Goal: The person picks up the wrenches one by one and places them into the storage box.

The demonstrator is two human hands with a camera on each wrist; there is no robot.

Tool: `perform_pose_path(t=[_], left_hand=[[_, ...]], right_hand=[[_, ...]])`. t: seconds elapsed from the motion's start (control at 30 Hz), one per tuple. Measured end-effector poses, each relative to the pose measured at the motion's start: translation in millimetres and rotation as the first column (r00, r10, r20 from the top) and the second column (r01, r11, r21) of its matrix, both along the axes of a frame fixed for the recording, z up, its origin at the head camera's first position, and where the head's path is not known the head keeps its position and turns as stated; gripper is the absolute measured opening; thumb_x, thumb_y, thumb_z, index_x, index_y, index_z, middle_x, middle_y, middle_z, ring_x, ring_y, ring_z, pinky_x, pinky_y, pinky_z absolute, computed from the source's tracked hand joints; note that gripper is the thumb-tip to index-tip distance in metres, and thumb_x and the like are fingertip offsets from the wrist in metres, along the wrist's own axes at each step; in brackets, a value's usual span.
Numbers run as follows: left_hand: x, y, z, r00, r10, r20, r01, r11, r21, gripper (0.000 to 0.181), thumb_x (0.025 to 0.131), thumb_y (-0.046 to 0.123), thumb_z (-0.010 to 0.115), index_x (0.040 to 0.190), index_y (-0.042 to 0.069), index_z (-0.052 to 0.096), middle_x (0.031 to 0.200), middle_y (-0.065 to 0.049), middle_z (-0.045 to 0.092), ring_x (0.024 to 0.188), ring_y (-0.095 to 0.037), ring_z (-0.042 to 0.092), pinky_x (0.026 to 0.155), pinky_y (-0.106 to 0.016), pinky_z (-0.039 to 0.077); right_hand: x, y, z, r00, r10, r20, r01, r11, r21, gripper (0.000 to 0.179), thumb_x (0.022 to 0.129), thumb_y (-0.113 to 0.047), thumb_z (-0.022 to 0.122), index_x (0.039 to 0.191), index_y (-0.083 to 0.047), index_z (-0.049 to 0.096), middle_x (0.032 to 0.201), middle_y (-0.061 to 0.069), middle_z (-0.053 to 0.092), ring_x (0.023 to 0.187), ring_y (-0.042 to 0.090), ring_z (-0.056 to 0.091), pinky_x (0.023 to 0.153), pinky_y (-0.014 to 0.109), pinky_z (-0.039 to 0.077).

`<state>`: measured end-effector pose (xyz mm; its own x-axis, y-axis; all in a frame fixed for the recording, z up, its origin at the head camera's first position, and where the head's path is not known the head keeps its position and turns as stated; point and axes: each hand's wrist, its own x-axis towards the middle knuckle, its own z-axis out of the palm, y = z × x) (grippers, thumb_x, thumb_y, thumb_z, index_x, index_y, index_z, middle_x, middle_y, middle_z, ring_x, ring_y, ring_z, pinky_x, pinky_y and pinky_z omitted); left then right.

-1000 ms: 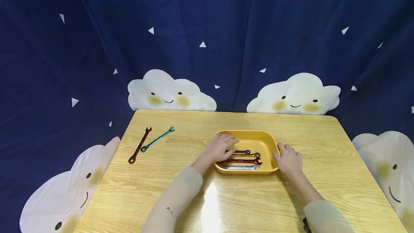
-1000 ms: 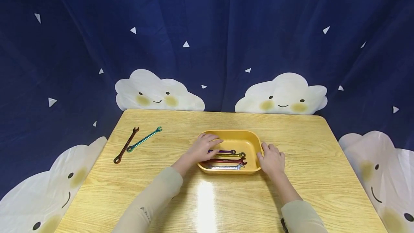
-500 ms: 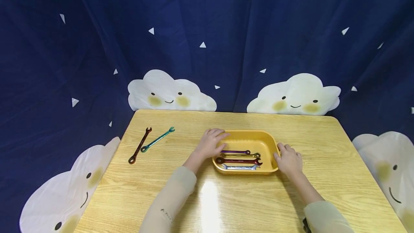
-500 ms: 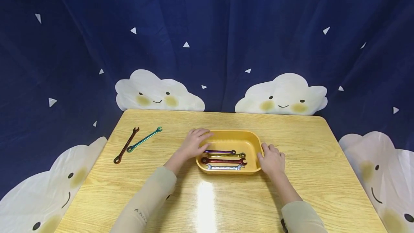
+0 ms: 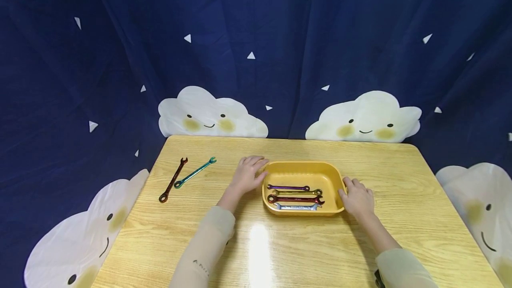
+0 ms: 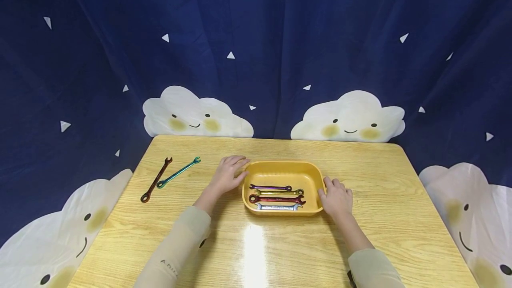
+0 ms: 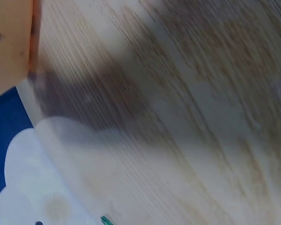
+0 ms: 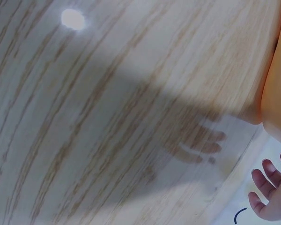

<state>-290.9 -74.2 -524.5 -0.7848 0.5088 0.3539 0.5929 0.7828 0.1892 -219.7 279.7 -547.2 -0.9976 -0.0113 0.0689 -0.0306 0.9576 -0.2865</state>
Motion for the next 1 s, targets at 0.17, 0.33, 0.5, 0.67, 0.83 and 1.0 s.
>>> perform_pose_path(t=[0.17, 0.33, 0.5, 0.67, 0.83, 1.0], left_hand=[[-2.6, -13.0, -3.4, 0.999, 0.045, 0.024, -0.046, 0.998, 0.044, 0.041, 0.089, 0.032, 0.055, 0.127, 0.017, 0.054, 0.127, -0.006, 0.053, 0.118, -0.025, 0.046, 0.101, -0.047, 0.03], [-3.6, -25.0, -7.0, 0.994, 0.093, 0.054, -0.098, 0.991, 0.096, 0.041, 0.088, 0.03, 0.057, 0.126, 0.015, 0.055, 0.126, -0.007, 0.054, 0.118, -0.027, 0.046, 0.1, -0.048, 0.031], [-3.4, -36.0, -10.5, 0.985, 0.142, 0.101, -0.155, 0.977, 0.145, 0.04, 0.087, 0.026, 0.06, 0.126, 0.014, 0.055, 0.126, -0.008, 0.054, 0.119, -0.027, 0.045, 0.101, -0.048, 0.03], [-3.7, -46.8, -14.7, 0.976, 0.174, 0.13, -0.197, 0.962, 0.187, 0.041, 0.087, 0.025, 0.061, 0.126, 0.014, 0.055, 0.126, -0.009, 0.054, 0.119, -0.028, 0.045, 0.101, -0.048, 0.03], [-3.9, -57.3, -17.5, 0.966, 0.201, 0.163, -0.238, 0.938, 0.254, 0.041, 0.085, 0.022, 0.064, 0.124, 0.012, 0.057, 0.124, -0.011, 0.055, 0.118, -0.031, 0.045, 0.1, -0.052, 0.029], [-4.8, -66.7, -20.6, 0.949, 0.225, 0.219, -0.286, 0.908, 0.305, 0.041, 0.085, 0.021, 0.065, 0.124, 0.012, 0.057, 0.125, -0.011, 0.054, 0.118, -0.031, 0.045, 0.101, -0.052, 0.027]], right_hand=[[0.3, 0, 0.1, 1.0, 0.001, -0.004, -0.001, 1.0, -0.002, 0.042, 0.094, -0.028, 0.042, 0.127, -0.003, 0.042, 0.12, 0.027, 0.047, 0.105, 0.046, 0.046, 0.087, 0.063, 0.029], [1.0, 0, 0.7, 1.0, 0.0, -0.012, 0.0, 1.0, 0.002, 0.041, 0.094, -0.028, 0.042, 0.127, -0.004, 0.042, 0.119, 0.027, 0.047, 0.104, 0.046, 0.046, 0.086, 0.062, 0.03], [0.9, 0, 0.6, 1.0, -0.003, -0.008, 0.003, 1.0, 0.004, 0.041, 0.093, -0.028, 0.042, 0.126, -0.004, 0.042, 0.119, 0.026, 0.047, 0.104, 0.045, 0.046, 0.085, 0.061, 0.031], [1.1, -1, 0.3, 1.0, -0.005, -0.001, 0.005, 1.0, 0.005, 0.041, 0.094, -0.029, 0.041, 0.127, -0.004, 0.041, 0.119, 0.026, 0.047, 0.105, 0.045, 0.046, 0.085, 0.061, 0.031], [0.8, -2, 1.5, 1.0, -0.002, 0.012, 0.002, 1.0, 0.005, 0.042, 0.094, -0.029, 0.041, 0.128, -0.004, 0.041, 0.119, 0.025, 0.047, 0.104, 0.045, 0.046, 0.085, 0.061, 0.031], [1.0, -2, 2.9, 1.0, -0.005, 0.013, 0.005, 1.0, 0.005, 0.042, 0.094, -0.028, 0.041, 0.128, -0.004, 0.041, 0.119, 0.025, 0.047, 0.104, 0.045, 0.046, 0.086, 0.061, 0.03]])
